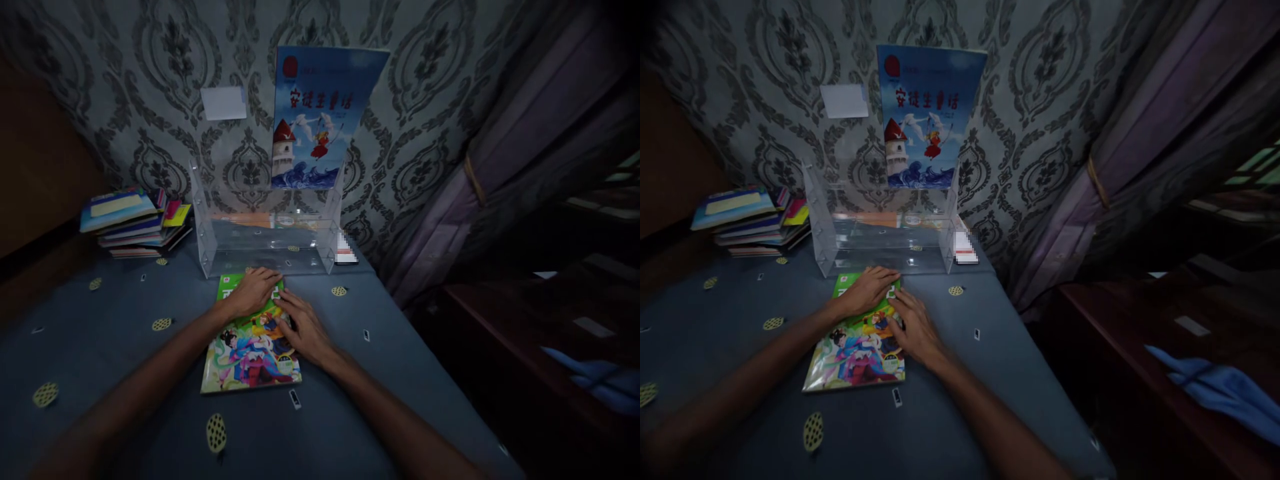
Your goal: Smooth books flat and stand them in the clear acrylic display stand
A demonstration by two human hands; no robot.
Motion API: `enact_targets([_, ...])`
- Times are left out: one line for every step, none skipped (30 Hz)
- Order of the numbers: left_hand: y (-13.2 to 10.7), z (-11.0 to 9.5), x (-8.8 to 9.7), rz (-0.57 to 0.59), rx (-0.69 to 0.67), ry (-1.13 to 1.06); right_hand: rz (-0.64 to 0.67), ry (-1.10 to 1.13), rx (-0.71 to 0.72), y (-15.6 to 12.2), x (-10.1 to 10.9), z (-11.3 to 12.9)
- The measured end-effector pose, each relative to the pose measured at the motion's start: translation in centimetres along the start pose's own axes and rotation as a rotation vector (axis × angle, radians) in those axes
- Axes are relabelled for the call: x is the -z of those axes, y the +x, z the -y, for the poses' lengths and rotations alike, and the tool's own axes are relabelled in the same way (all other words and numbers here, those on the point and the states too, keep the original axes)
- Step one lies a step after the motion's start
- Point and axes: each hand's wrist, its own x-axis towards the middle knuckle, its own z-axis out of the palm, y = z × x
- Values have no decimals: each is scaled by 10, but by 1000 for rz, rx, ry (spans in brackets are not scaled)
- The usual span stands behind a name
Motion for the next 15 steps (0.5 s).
enact_targets([0, 0, 0, 1, -3, 1, -10, 2, -3, 0, 0, -1])
enact_targets([0, 0, 1, 0, -6, -2, -17, 3, -6, 0, 1, -2])
enact_targets([-1, 0, 2, 0, -11, -6, -21, 4, -11, 0, 1, -3])
enact_targets([-2, 1, 2, 1, -19, -12, -22, 5, -14, 0, 2, -3])
enact_targets([-3, 1, 2, 2, -31, -19, -17, 7, -18, 0, 3, -3])
enact_targets([-4, 0, 3, 4, -43, -26, -9, 12, -20, 0, 5, -3])
enact_targets([-5, 0, 3, 6, -54, -33, -2, 19, -23, 0, 6, -2])
enact_targets([-7, 0, 3, 8, -64, -40, 3, 31, -26, 0, 8, -1])
enact_targets([-8, -1, 3, 9, -71, -47, 8, 46, -31, 1, 10, 0])
enact_targets([-10, -2, 3, 10, -77, -55, 8, 65, -41, 1, 11, 1])
enact_targets([-11, -3, 4, 11, -81, -63, -2, 89, -57, 2, 13, 3])
enact_targets([-13, -5, 4, 13, -86, -71, -17, 119, -76, 3, 15, 4])
enact_targets([-15, -7, 5, 16, -92, -77, -35, 151, -97, 3, 16, 5])
enact_targets([-17, -8, 6, 22, -98, -82, -56, 184, -120, 4, 17, 5])
enact_targets([-18, -10, 7, 29, -105, -85, -78, 212, -145, 4, 19, 5])
